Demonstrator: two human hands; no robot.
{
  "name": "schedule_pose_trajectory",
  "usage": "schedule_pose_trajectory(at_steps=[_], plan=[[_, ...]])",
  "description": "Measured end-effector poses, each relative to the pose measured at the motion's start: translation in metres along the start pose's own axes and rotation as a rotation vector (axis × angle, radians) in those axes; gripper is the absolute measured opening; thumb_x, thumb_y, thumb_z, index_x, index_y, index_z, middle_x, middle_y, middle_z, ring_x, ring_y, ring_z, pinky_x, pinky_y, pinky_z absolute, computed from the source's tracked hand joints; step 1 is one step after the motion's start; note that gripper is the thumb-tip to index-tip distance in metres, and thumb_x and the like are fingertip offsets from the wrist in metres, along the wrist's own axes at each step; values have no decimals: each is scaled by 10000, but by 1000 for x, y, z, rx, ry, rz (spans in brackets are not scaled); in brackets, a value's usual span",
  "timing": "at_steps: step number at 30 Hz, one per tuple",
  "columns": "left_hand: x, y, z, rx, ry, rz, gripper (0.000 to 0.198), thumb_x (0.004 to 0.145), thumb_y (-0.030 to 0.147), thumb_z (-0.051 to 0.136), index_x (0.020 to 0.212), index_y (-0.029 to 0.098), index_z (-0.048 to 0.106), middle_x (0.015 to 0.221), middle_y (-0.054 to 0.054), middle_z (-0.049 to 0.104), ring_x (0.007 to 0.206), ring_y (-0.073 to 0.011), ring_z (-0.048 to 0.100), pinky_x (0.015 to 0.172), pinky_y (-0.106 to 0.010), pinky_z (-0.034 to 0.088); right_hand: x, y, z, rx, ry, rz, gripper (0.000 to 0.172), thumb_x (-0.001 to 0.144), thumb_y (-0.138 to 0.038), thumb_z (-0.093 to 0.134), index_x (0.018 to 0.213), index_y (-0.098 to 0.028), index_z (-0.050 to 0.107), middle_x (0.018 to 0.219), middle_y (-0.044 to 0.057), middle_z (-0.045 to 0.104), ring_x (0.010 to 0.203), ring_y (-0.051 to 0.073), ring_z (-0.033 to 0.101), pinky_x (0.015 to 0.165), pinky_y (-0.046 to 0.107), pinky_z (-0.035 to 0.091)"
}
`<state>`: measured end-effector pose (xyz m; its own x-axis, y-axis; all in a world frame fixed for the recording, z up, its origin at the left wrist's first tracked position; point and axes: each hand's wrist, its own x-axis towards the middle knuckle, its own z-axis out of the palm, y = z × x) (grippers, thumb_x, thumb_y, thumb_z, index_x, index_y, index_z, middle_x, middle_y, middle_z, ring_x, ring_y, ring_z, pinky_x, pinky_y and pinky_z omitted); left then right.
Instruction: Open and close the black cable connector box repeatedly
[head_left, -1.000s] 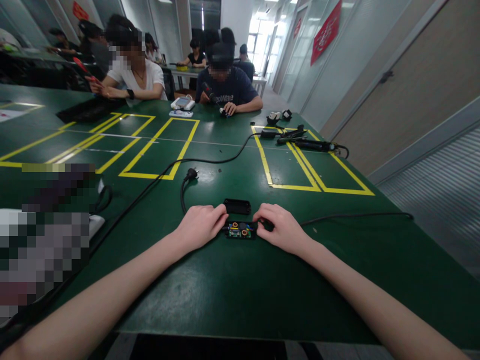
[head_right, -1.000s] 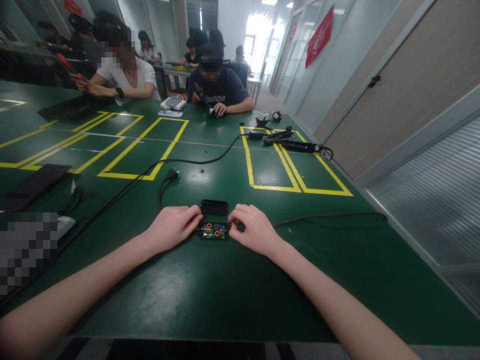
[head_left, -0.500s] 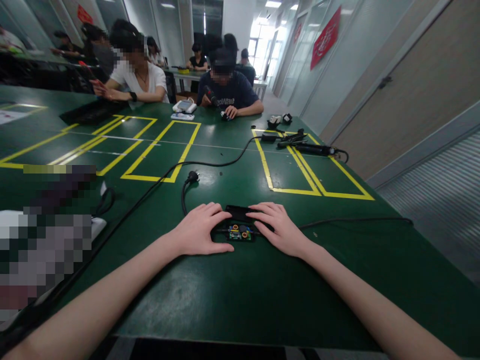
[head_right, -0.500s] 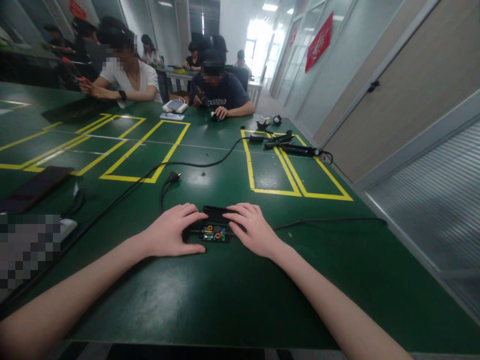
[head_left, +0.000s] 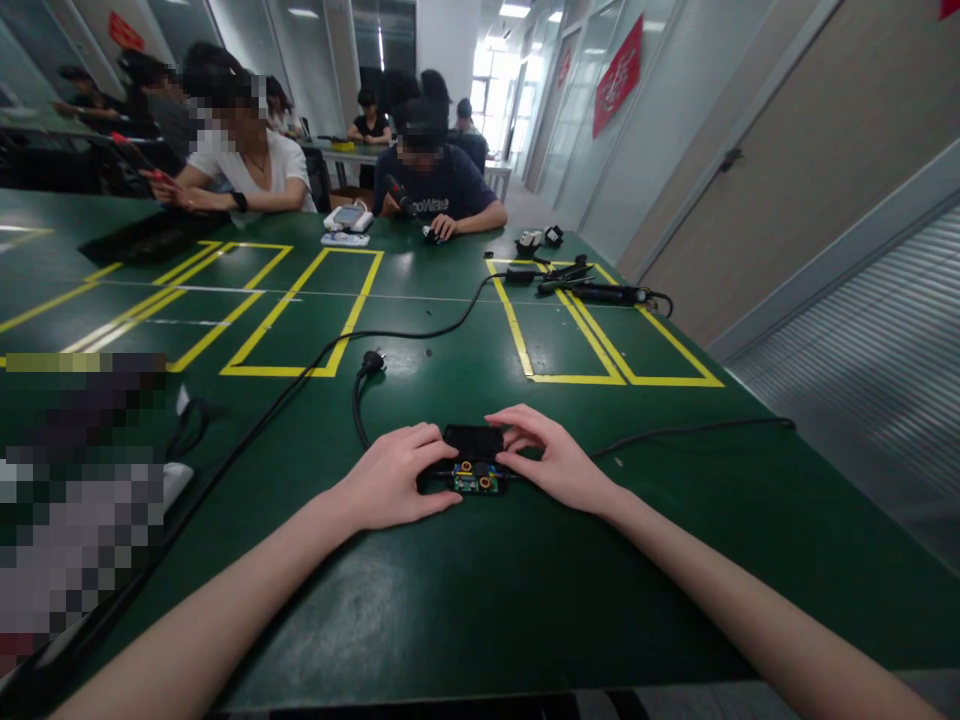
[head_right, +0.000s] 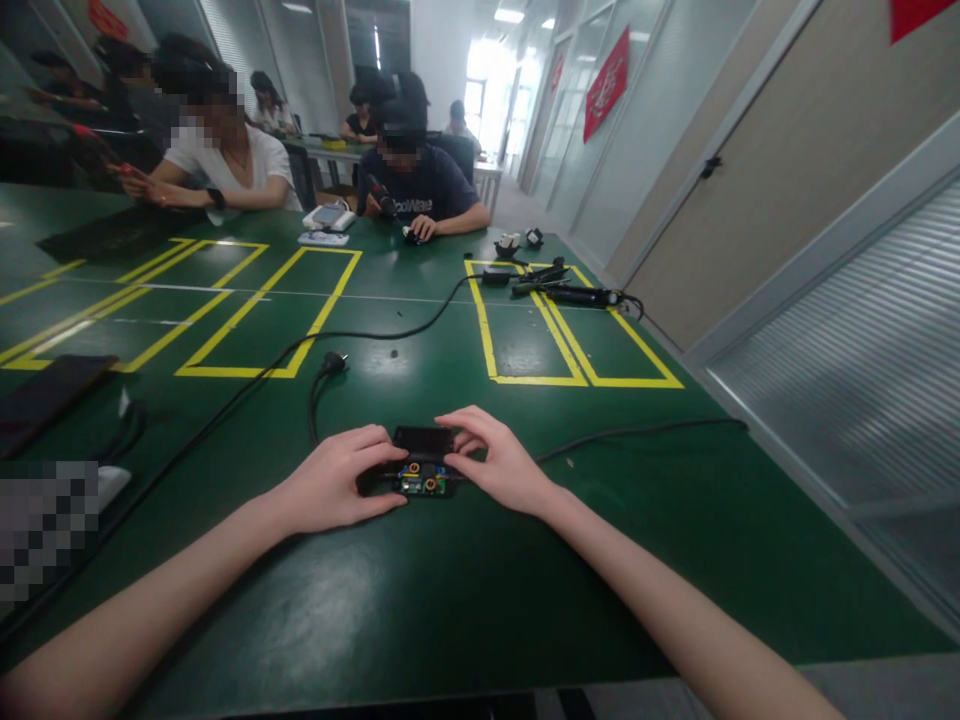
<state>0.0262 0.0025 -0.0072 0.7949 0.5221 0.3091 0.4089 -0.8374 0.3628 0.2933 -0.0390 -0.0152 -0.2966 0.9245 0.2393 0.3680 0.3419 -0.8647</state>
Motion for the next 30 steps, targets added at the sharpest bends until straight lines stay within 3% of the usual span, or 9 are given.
schedule_pose_trajectory(at_steps=[4, 9, 13, 30], plan=[[0, 1, -1, 21, 6, 13, 329, 869, 378, 787, 1117, 176, 710, 959, -55, 680, 849, -207, 668, 743, -313, 547, 0, -3, 4, 37, 30, 68, 377, 874, -185, 661, 1246, -227, 703, 1260, 85, 636, 938, 159, 700, 873, 352, 636], [-1, 3, -1, 38, 1, 19, 317, 883, 354, 776, 1137, 172, 718, 943, -55, 682, 826, -203, 660, 725, -311, 541, 0, -7, 6, 10, 24, 152, 362, 857, -129, 656, 1206, -211, 700, 1044, 53, 752, 890, 177, 707, 822, 350, 621], [-1, 4, -1, 61, -11, 29, 341, 876, 332, 790, 1161, 159, 722, 919, -52, 678, 808, -201, 652, 715, -308, 528, -3, -9, 5, 61, 21, 178, 348, 865, -156, 660, 1207, -212, 688, 1060, 59, 765, 969, 198, 731, 864, 365, 623], [-1, 6, -2, 169, -37, 76, 361, 907, 377, 758, 1191, 158, 717, 884, -45, 632, 809, -213, 622, 703, -333, 506, -7, -3, 8, 59, 46, 111, 307, 874, -198, 641, 1179, -219, 673, 1048, 61, 763, 973, 209, 737, 843, 368, 638]])
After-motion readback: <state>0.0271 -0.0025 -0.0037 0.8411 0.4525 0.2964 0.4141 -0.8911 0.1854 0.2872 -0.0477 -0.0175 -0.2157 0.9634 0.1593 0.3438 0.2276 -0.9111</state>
